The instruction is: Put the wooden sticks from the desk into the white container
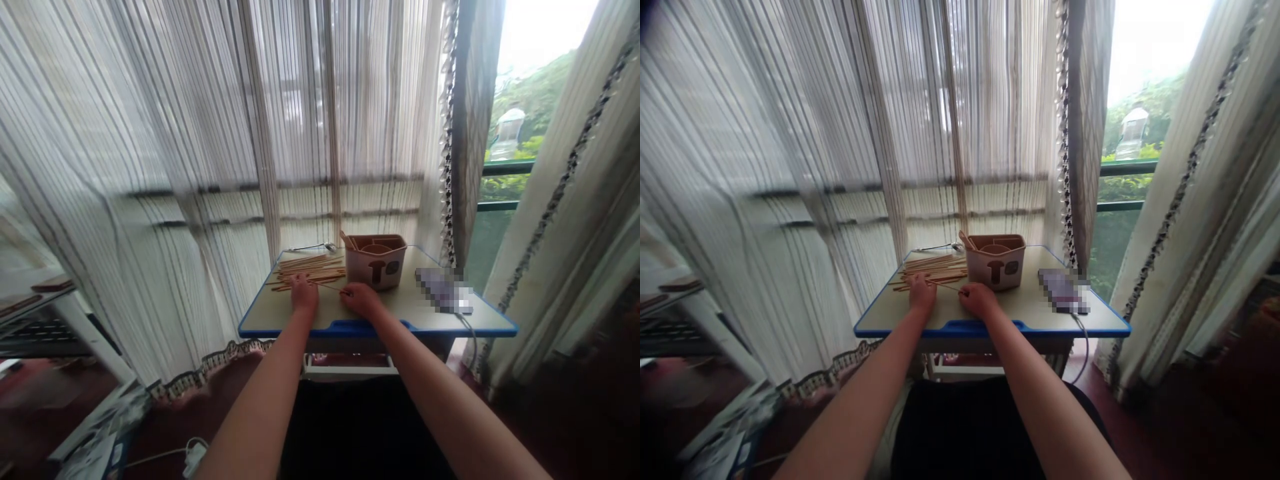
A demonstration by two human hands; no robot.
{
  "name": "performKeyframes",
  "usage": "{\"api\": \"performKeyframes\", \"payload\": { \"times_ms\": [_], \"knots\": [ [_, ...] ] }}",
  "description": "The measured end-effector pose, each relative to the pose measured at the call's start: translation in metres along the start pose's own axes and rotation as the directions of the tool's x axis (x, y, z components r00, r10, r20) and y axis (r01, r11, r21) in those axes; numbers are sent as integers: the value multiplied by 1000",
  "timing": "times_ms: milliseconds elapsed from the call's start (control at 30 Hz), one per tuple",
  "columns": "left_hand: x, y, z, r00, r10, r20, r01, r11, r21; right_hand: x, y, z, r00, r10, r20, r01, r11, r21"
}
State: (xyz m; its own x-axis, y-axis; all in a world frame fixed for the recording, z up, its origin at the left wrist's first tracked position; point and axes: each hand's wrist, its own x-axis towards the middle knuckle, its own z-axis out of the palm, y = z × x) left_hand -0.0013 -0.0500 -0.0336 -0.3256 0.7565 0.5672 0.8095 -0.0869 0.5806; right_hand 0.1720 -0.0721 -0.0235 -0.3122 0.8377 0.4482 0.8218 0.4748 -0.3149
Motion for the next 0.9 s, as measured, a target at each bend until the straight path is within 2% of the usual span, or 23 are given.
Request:
{"api": "performKeyframes", "payload": {
  "times_ms": [100,200,433,700,900],
  "knots": [
    [1,-1,1,1000,1,25,0,1000,-14,0,0,0,1000,7,12,-7,999,33],
    [0,-1,1,1000,20,4,-20,1000,-17,1,0,1,999,40,25,-41,997,68],
    [-3,5,-5,999,43,-7,-43,999,29,2,3,3,999,34,19,-34,999,23],
    [-5,8,-9,995,-28,-100,37,996,85,2,4,2,998,17,-65,-11,996,89],
    [-3,6,-6,998,-58,-28,60,996,59,2,7,3,998,17,-66,-11,996,83]
  ]
}}
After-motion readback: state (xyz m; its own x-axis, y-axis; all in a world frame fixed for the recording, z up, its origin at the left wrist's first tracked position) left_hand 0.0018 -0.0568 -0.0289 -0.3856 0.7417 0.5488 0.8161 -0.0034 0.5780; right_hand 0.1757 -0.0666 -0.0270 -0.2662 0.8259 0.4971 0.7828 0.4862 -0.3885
